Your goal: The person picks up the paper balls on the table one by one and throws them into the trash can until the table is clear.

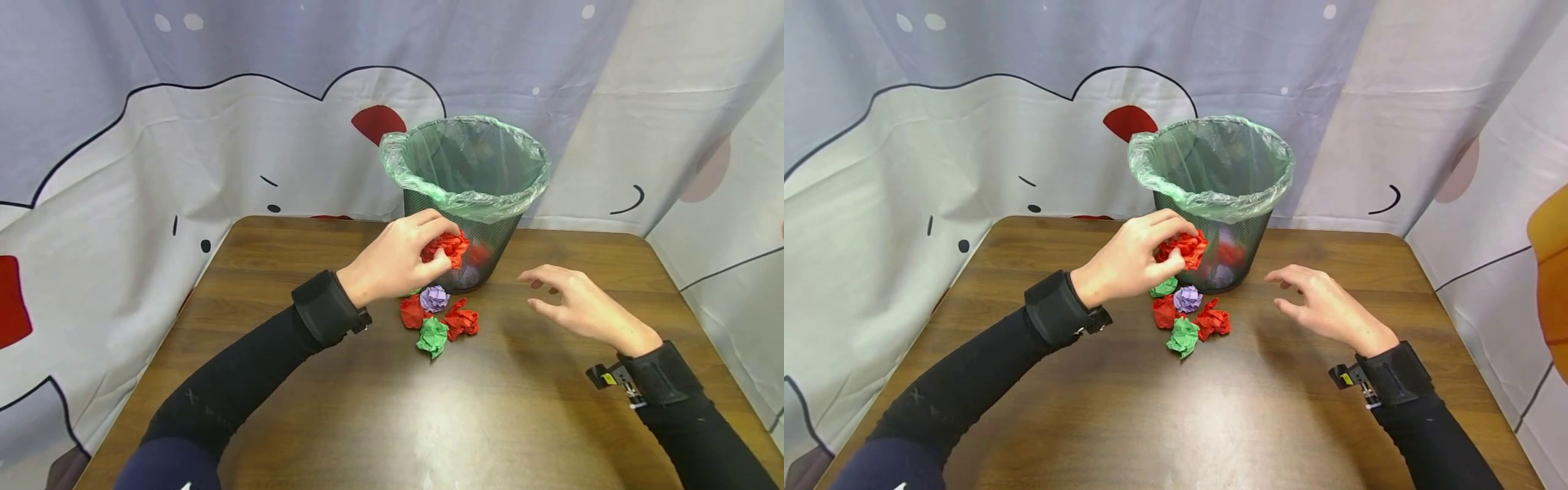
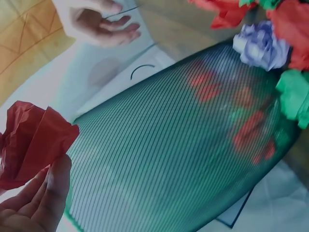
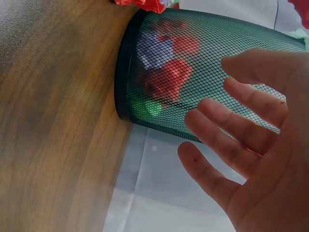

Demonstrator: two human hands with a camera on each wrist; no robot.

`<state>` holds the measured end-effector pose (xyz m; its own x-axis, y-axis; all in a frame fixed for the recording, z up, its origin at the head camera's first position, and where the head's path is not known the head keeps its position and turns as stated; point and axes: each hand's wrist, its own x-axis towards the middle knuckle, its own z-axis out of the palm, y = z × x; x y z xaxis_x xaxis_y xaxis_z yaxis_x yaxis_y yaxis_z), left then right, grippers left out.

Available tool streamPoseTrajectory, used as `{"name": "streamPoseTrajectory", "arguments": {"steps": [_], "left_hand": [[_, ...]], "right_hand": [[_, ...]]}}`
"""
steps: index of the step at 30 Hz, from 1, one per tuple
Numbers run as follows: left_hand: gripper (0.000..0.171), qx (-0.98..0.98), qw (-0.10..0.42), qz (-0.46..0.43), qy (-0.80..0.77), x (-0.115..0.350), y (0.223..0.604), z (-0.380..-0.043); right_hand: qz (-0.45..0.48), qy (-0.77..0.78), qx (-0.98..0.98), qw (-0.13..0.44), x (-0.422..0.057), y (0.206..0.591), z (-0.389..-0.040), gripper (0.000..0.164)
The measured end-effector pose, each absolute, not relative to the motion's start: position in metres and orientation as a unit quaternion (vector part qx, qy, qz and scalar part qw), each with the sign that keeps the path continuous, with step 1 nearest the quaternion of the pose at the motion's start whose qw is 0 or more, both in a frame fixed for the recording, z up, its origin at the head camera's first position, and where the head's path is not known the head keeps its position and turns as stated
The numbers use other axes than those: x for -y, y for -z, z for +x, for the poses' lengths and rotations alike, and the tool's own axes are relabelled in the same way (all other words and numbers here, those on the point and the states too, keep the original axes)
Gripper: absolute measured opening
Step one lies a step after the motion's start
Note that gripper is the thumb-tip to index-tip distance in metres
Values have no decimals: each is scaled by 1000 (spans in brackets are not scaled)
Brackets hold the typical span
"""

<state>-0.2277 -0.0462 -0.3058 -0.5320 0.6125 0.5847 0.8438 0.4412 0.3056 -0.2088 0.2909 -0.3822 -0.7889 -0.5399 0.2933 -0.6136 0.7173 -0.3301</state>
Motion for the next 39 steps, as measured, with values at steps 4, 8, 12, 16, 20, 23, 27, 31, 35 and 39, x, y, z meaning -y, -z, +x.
{"name": "streamPoseTrajectory", "arguments": {"steps": [4, 8, 12, 16, 20, 23, 27, 31, 35, 39], "left_hand": [[30, 823, 218, -434, 294, 49, 292, -233], [31, 822, 234, -427, 295, 51, 280, -240], [31, 817, 255, -424, 296, 52, 268, -247], [31, 812, 274, -420, 298, 52, 256, -254], [30, 808, 291, -415, 302, 53, 242, -260], [30, 809, 294, -407, 307, 53, 231, -265], [30, 824, 280, -387, 304, 53, 217, -273], [30, 839, 268, -368, 299, 54, 207, -280], [30, 848, 262, -356, 292, 53, 201, -287], [33, 864, 253, -340, 272, 49, 195, -294]], "right_hand": [[301, -216, 926, 68, -291, 384, -207, 38], [292, -221, 929, 53, -292, 386, -207, 39], [290, -224, 930, 41, -293, 390, -206, 39], [290, -227, 929, 33, -294, 392, -206, 39], [287, -227, 930, 31, -294, 393, -206, 40], [284, -227, 931, 27, -294, 393, -206, 40], [281, -229, 932, 24, -295, 392, -206, 40], [281, -228, 932, 23, -296, 393, -206, 41], [284, -228, 931, 26, -297, 394, -205, 42], [286, -227, 930, 30, -298, 394, -205, 41]]}}
